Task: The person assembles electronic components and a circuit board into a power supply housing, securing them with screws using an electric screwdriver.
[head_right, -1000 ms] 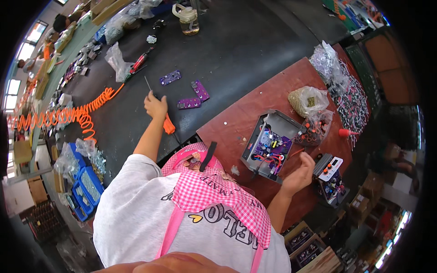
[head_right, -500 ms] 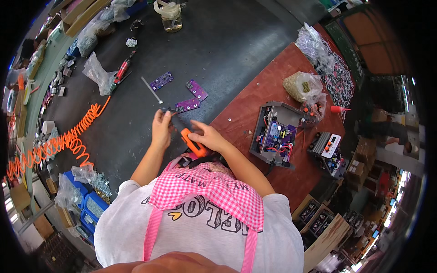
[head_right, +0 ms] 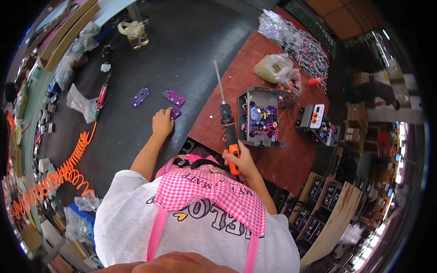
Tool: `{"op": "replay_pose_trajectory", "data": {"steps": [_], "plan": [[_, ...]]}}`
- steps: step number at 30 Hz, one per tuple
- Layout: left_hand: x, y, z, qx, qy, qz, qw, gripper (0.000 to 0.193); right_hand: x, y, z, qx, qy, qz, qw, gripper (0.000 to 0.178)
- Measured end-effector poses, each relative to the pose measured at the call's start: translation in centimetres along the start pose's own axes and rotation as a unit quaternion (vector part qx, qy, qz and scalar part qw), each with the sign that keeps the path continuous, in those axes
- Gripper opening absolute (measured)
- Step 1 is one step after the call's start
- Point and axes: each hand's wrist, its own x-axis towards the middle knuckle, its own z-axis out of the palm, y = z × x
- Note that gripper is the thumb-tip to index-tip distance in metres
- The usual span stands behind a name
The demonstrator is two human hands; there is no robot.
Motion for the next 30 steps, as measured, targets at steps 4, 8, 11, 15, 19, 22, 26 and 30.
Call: {"op": "replay_pose_trajectory", "data": {"steps": [4,8,11,15,19,22,26,30], "plan": [[-1.0,-1.2,2.6,-0.220,-0.059,-0.136,0.964,0.056,-4.5,0.7,-2.1,0.085,0.052,-0.056,0.993,0.061],[-1.2,-3.2,5.9,-0.486,0.055,-0.312,0.815,0.050,-7.2,1.4,-4.1,0.120,0.069,-0.090,0.986,0.069],[-2.7,-3.9,5.7,-0.233,0.100,-0.299,0.920,0.043,-8.8,1.5,-6.2,0.098,0.068,-0.109,0.987,0.069],[-4.6,-2.0,2.9,-0.133,0.080,-0.367,0.917,0.037,-11.1,1.7,-9.3,0.092,0.068,-0.118,0.986,0.071],[-6.0,0.9,0.9,-0.069,0.096,-0.404,0.907,0.043,-13.5,2.2,-12.7,0.094,0.073,-0.120,0.986,0.072],[-6.5,1.7,0.1,0.139,0.095,-0.150,0.974,0.047,-14.7,2.7,-15.0,0.105,0.074,-0.126,0.984,0.075],[-5.8,1.3,-0.7,0.261,-0.119,0.020,0.958,0.050,-15.7,3.3,-17.6,0.149,0.085,-0.138,0.976,0.071],[-6.0,1.0,-1.1,0.251,-0.145,-0.096,0.952,0.045,-16.1,3.8,-19.4,0.196,0.103,-0.146,0.964,0.064]]}}
